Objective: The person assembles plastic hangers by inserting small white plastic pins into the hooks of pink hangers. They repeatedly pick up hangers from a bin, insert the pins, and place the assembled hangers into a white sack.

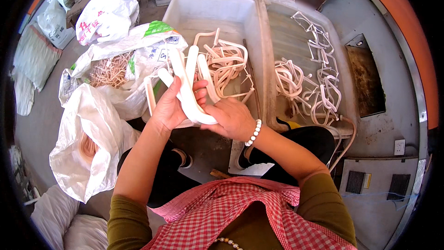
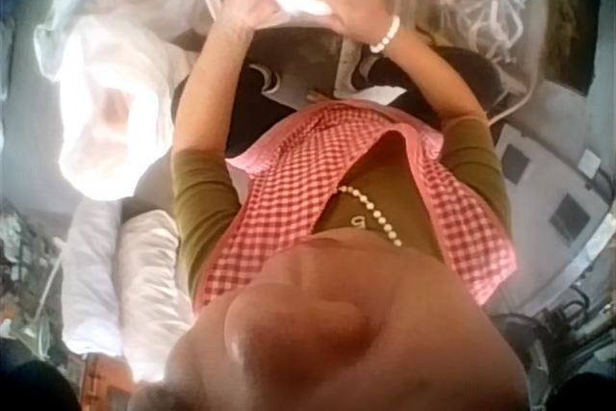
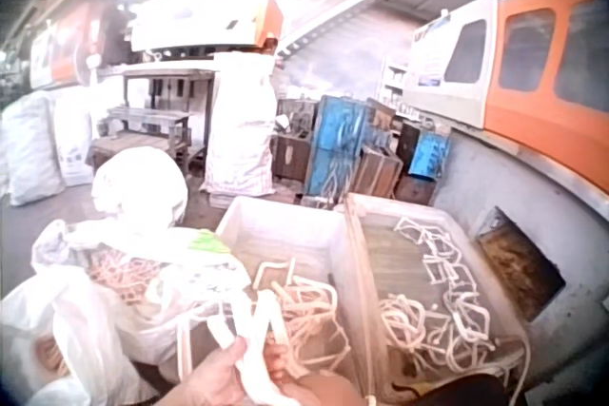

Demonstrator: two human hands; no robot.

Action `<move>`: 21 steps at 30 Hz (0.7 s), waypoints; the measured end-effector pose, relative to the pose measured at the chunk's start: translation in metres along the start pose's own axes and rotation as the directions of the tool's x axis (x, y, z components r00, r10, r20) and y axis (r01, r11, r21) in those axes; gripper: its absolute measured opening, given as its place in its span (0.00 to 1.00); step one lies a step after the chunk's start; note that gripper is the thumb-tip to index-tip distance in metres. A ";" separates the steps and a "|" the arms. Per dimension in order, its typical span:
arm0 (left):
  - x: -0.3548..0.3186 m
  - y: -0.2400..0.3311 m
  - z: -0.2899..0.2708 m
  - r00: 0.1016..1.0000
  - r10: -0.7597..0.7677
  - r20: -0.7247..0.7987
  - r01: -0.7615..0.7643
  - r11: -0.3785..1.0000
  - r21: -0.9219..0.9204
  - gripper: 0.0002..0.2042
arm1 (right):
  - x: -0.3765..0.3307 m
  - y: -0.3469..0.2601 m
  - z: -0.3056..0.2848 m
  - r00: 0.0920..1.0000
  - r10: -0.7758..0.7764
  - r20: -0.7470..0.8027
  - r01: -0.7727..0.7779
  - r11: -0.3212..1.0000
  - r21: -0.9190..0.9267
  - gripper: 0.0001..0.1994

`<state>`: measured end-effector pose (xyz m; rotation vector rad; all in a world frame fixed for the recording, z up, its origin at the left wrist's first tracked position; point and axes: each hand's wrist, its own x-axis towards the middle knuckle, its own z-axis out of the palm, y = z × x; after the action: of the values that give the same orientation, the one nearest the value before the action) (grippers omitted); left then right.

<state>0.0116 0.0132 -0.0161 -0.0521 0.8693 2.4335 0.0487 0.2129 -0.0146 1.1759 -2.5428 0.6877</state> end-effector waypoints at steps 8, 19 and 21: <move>0.005 0.000 -0.010 0.998 0.006 -0.062 -0.004 1.000 0.028 0.27 | -0.002 0.003 -0.005 0.986 0.081 0.143 -0.121 0.946 0.302 0.19; -0.002 -0.009 0.018 1.000 0.027 -0.002 -0.026 0.974 0.226 0.20 | -0.027 0.006 -0.002 0.993 0.098 0.063 -0.110 0.962 0.249 0.20; -0.008 -0.009 0.021 1.000 -0.001 -0.004 0.002 0.977 0.211 0.18 | -0.030 0.006 -0.002 0.981 0.169 0.093 -0.192 0.909 0.370 0.16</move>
<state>0.0261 0.0276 -0.0028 0.0209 1.1240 2.3258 0.0629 0.2364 -0.0276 1.0862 -2.6687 1.2535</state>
